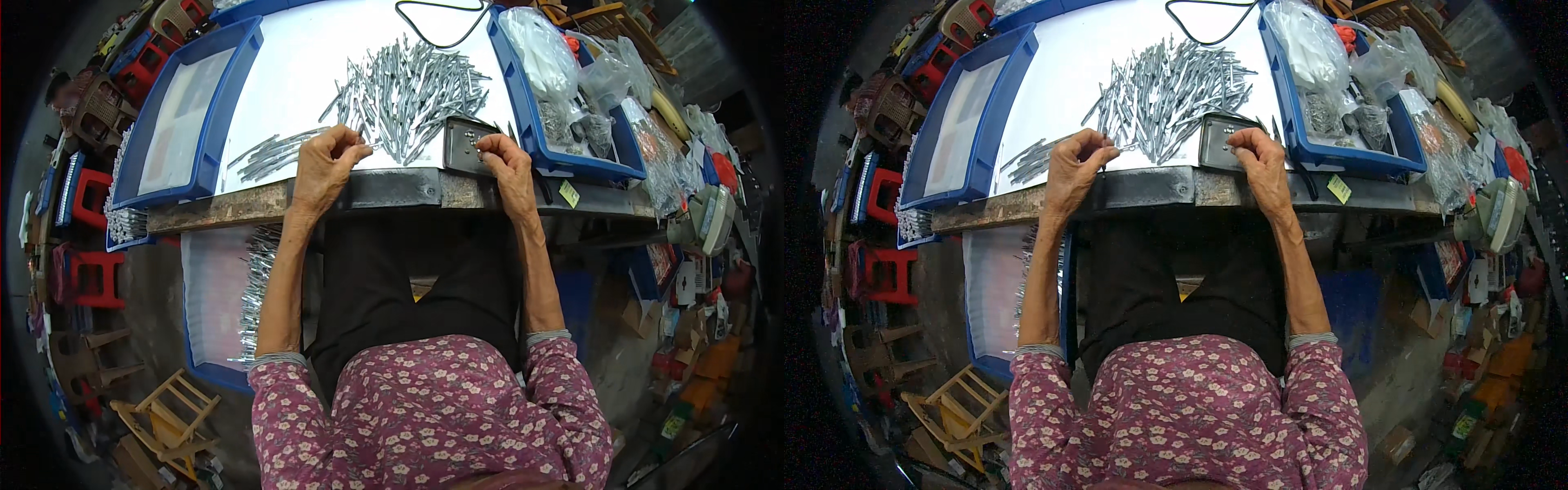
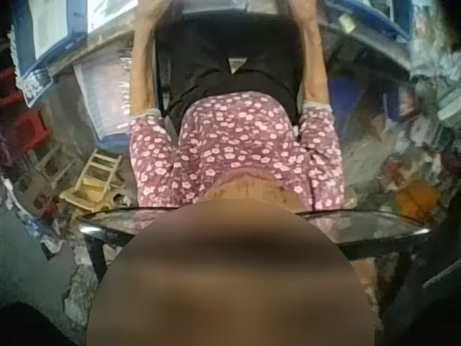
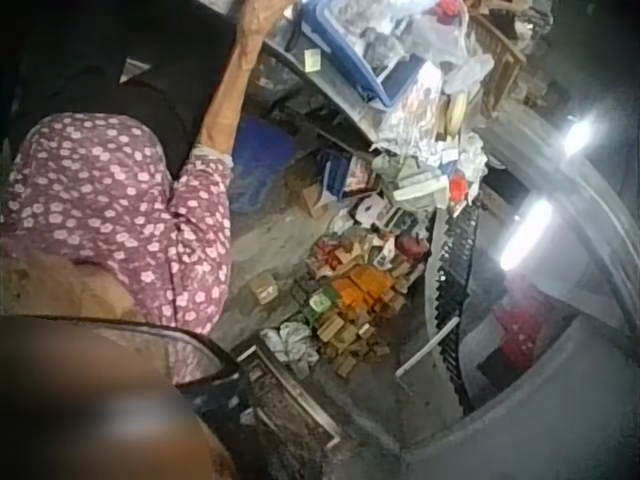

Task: The person is counting and sorting small metal pins at a workshop workbench.

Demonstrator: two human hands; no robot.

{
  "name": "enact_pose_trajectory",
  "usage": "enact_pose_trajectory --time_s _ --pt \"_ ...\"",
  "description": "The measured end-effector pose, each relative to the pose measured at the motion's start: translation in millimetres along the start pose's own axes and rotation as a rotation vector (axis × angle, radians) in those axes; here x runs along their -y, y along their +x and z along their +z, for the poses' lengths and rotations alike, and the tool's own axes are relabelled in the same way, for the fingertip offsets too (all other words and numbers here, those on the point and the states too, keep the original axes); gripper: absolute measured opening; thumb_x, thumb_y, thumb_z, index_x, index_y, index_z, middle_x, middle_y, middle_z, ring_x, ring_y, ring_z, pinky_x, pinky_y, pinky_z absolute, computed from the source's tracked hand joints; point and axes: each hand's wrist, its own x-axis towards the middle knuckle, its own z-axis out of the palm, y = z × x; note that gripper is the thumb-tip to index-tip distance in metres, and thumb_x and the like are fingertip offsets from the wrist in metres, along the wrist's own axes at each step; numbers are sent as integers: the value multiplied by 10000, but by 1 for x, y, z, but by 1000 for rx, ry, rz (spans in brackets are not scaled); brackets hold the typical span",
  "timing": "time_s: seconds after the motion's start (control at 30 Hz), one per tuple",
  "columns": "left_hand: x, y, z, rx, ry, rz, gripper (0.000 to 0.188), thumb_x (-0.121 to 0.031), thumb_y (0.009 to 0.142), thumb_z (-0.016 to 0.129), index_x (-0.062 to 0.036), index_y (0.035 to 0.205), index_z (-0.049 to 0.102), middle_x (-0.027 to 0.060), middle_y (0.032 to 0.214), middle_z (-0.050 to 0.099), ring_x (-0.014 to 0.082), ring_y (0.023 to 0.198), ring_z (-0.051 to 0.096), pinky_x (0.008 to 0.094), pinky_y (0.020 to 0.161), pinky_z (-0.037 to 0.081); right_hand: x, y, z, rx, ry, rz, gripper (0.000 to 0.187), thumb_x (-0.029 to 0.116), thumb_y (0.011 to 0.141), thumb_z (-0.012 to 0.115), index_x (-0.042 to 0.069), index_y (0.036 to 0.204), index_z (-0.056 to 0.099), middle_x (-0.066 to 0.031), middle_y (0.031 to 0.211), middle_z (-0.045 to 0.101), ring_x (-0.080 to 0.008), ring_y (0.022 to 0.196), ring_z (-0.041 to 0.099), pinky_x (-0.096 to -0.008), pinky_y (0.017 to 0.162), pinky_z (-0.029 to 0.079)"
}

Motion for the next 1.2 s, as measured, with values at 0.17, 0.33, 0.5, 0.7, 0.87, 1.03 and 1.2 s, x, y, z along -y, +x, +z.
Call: enact_pose_trajectory --time_s 0.17,0.33,0.5,0.7,0.87,1.03,1.2 --pt "21 -2 19 -115 75 136 130 -111 728 671 -6 744 596 7 653 561 67 659 509 241 634 417 -5 -2 9 4 92 37 114 17 804 517 -18 904 559 -5 820 552 -61 753 507 -182 712 403" --pt "8 -4 44 -98 -17 76 121 -89 751 648 -13 734 556 8 638 552 63 595 509 214 538 405 0 -6 17 -45 174 27 125 23 793 548 -4 914 557 -1 819 553 -56 749 512 -180 701 409" --pt "-11 -12 66 11 -451 -90 104 -63 792 609 -39 774 509 17 633 562 25 498 467 147 428 341 12 -11 28 -45 182 35 109 26 776 584 11 878 548 12 772 543 -40 685 496 -166 643 408" --pt "-18 -20 88 73 -613 -202 84 -22 798 575 -21 840 502 32 635 598 25 515 500 143 443 364 22 -16 38 -38 272 30 112 38 765 607 14 855 545 25 722 524 -21 627 461 -159 573 385" --pt "-21 -24 96 84 -592 -218 75 -18 801 572 -20 824 501 35 629 596 32 521 512 147 451 376 21 -19 36 -45 269 21 106 26 763 604 13 849 543 22 730 530 -18 633 473 -153 575 393" --pt "-25 -27 99 106 -576 -220 75 -17 798 575 -20 810 501 38 625 594 36 523 515 154 452 381 17 -20 34 -45 247 12 99 12 762 597 13 844 542 19 736 537 -16 640 483 -151 583 402" --pt "-25 -29 99 77 -523 -221 63 -11 789 573 -19 781 512 26 612 583 39 526 517 156 454 379 14 -20 37 -57 238 3 96 8 759 596 12 837 541 21 730 537 -18 637 481 -153 580 404"
